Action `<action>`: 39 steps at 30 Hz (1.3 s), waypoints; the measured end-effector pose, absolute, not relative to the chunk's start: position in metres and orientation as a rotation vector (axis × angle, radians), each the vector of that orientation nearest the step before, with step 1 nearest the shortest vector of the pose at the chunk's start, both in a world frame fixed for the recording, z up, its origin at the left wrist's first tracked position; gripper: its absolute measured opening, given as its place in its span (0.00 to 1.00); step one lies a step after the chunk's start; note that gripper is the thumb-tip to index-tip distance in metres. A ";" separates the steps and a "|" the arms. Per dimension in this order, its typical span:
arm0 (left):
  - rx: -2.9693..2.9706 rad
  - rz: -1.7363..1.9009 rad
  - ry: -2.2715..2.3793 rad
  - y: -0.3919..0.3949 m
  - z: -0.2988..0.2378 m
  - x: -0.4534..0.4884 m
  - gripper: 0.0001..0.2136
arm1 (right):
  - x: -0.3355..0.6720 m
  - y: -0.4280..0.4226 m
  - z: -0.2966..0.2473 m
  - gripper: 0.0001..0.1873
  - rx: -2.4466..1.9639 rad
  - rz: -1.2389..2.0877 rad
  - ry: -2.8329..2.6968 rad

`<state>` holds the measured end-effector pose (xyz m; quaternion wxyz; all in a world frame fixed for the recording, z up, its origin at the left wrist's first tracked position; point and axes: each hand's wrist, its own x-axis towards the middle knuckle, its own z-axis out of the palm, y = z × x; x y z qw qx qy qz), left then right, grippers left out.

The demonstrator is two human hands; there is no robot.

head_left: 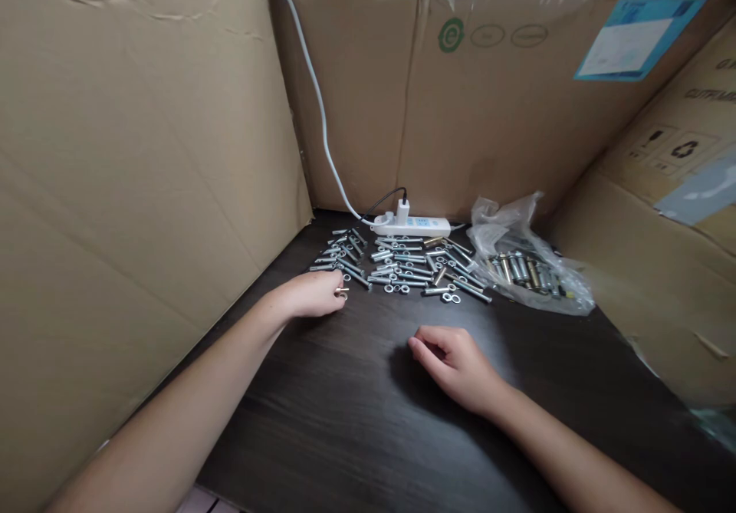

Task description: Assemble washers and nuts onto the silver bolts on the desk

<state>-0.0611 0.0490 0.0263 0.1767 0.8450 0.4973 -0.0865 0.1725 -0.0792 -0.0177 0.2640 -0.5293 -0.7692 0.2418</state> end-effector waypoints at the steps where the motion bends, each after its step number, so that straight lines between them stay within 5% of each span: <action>1: 2.386 -0.267 1.402 0.049 0.027 -0.059 0.09 | 0.172 -0.079 -0.018 0.18 -1.432 0.654 -2.082; 26: 2.459 -0.207 1.421 0.047 0.021 -0.060 0.13 | 0.173 -0.079 -0.020 0.18 -1.426 0.649 -2.092; 39: 2.374 -0.260 1.246 0.048 0.018 -0.060 0.08 | 0.173 -0.079 -0.019 0.17 -1.430 0.643 -2.100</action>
